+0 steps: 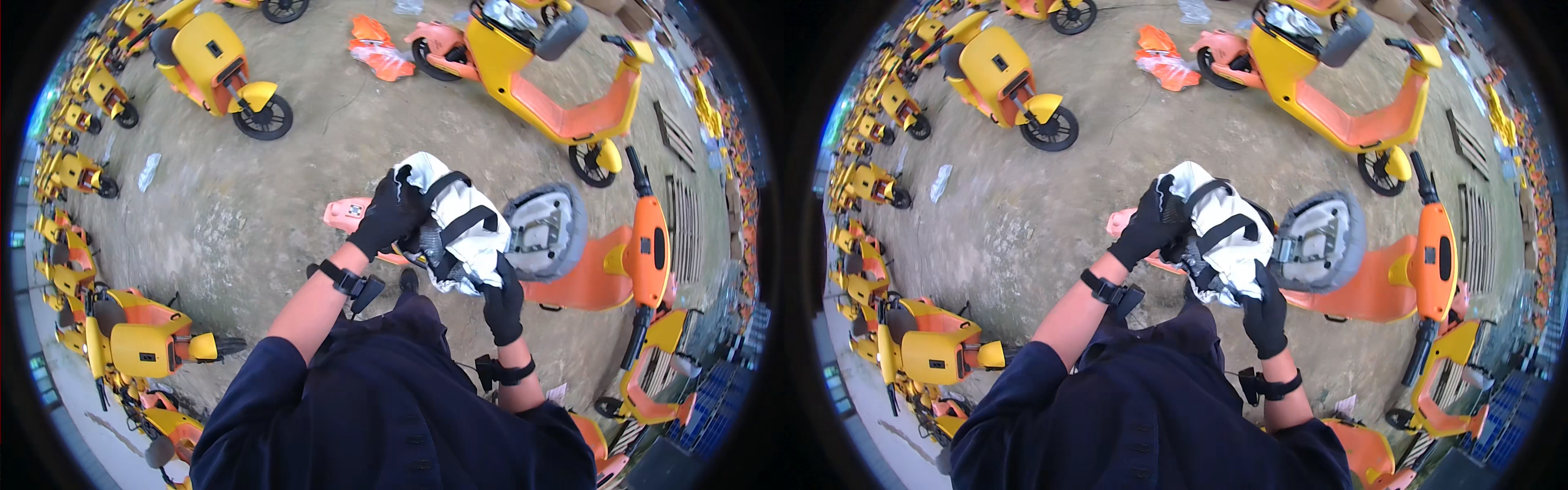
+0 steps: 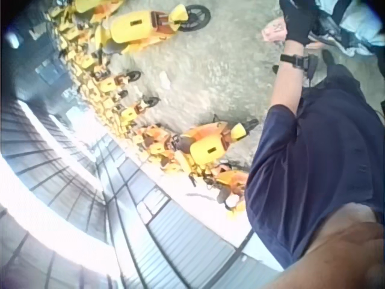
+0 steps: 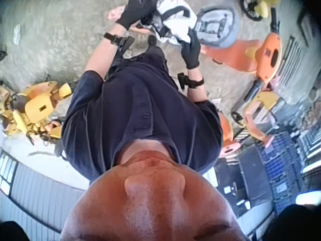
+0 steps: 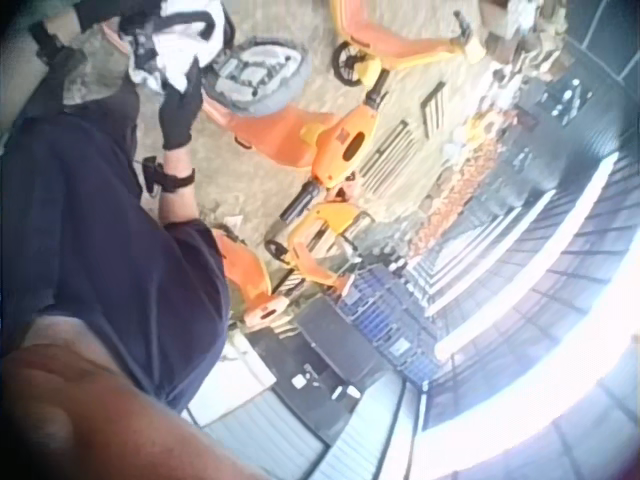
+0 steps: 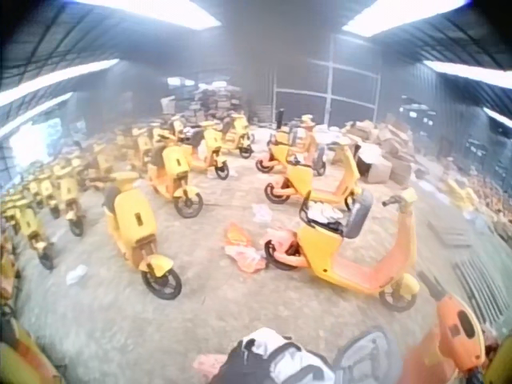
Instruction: The person attaches a padded seat and a reflective cover to an electric scooter frame by hand, fitting the components onto the rear mounting points and securing them into place.
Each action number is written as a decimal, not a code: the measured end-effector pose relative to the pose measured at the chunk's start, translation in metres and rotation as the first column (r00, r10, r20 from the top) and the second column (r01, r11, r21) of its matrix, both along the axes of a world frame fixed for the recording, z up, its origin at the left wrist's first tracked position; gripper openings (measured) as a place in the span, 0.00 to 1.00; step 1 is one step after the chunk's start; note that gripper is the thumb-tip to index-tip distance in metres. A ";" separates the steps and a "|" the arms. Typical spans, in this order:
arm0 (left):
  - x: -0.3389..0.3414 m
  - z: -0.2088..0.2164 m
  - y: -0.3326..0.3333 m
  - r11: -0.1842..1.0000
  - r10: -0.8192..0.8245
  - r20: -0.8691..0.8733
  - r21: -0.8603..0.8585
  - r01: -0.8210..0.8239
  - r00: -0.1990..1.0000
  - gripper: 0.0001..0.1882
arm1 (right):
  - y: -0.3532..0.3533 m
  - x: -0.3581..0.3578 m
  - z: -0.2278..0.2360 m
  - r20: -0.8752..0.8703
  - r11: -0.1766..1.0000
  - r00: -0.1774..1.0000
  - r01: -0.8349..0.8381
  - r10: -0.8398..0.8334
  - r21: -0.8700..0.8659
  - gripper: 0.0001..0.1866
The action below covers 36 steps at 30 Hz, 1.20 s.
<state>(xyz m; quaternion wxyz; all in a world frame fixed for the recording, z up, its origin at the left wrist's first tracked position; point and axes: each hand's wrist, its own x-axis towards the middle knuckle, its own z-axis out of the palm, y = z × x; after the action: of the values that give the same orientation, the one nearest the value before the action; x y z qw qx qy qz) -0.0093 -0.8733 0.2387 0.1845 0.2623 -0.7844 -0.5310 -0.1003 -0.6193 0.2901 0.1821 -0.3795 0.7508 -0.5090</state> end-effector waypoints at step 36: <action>0.135 0.037 -0.437 0.818 -0.573 0.195 0.203 0.539 0.796 0.11 | -0.493 0.074 -0.035 -0.270 0.982 0.945 -0.185 0.186 0.027 0.26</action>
<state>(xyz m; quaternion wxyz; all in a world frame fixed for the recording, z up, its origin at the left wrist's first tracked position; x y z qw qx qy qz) 0.1261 -1.3099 0.2753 -0.0973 0.0958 -0.8050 -0.5773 -0.0268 -1.1119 0.2547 0.1248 -0.5145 0.7298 -0.4326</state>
